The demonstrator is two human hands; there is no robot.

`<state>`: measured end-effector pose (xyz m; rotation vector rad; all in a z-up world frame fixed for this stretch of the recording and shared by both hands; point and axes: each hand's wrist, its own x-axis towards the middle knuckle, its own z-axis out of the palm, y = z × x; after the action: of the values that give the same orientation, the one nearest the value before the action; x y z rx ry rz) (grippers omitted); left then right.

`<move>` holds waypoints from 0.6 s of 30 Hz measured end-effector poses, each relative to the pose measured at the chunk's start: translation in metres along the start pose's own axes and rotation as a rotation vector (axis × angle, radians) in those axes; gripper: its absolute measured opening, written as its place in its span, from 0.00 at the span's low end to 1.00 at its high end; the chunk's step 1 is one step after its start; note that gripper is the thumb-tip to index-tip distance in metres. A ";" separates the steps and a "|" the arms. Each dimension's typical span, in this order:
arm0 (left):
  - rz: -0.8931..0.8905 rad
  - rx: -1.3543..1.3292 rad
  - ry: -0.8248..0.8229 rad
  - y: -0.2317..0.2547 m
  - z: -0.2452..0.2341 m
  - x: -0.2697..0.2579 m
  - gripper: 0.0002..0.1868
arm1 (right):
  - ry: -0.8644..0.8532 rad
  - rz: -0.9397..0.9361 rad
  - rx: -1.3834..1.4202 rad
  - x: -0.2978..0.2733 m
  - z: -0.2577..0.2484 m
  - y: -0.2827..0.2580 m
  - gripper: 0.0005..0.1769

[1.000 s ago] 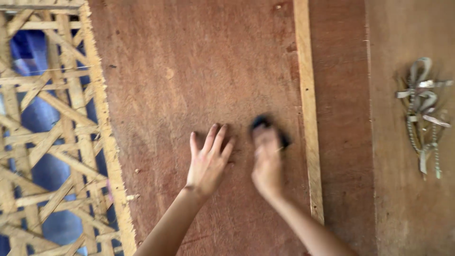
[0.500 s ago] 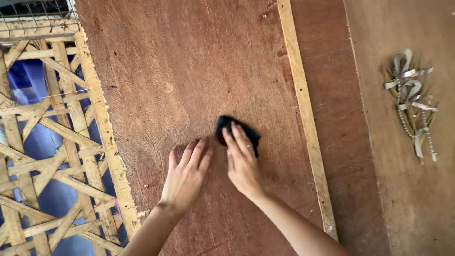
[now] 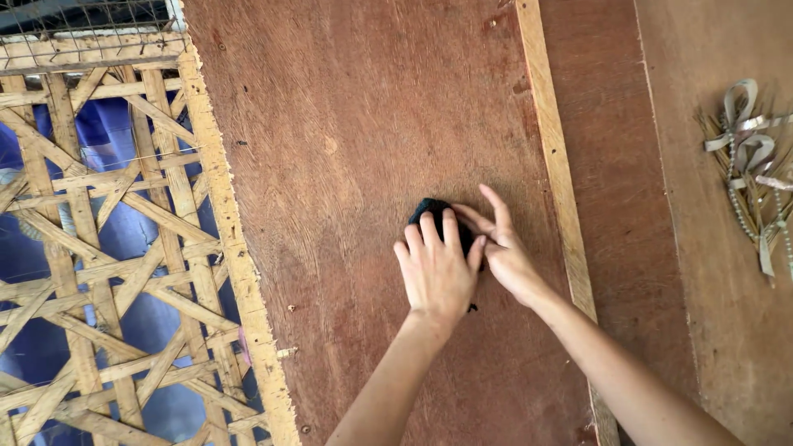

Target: The person wipes a large vertical wooden panel with a dark cloth, moving from top to bottom and covering different sections. The person briefly moves a plastic chair to access the lower part of the panel before continuing to wipe the surface.

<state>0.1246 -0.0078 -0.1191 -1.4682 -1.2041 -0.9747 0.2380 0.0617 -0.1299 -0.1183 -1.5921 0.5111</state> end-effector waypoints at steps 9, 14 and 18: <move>0.131 0.235 0.200 -0.020 0.028 -0.020 0.33 | 0.002 -0.175 -0.221 -0.007 0.009 0.014 0.36; 0.080 -0.070 0.185 -0.006 0.047 -0.024 0.43 | 0.049 0.054 -0.165 -0.034 0.006 0.000 0.35; 0.094 0.017 0.228 -0.005 0.058 -0.003 0.43 | 0.068 0.079 -0.319 -0.073 -0.021 0.011 0.35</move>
<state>0.1196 0.0486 -0.1332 -1.3475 -0.9681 -1.0338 0.2628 0.0497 -0.2014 -0.4366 -1.5966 0.3073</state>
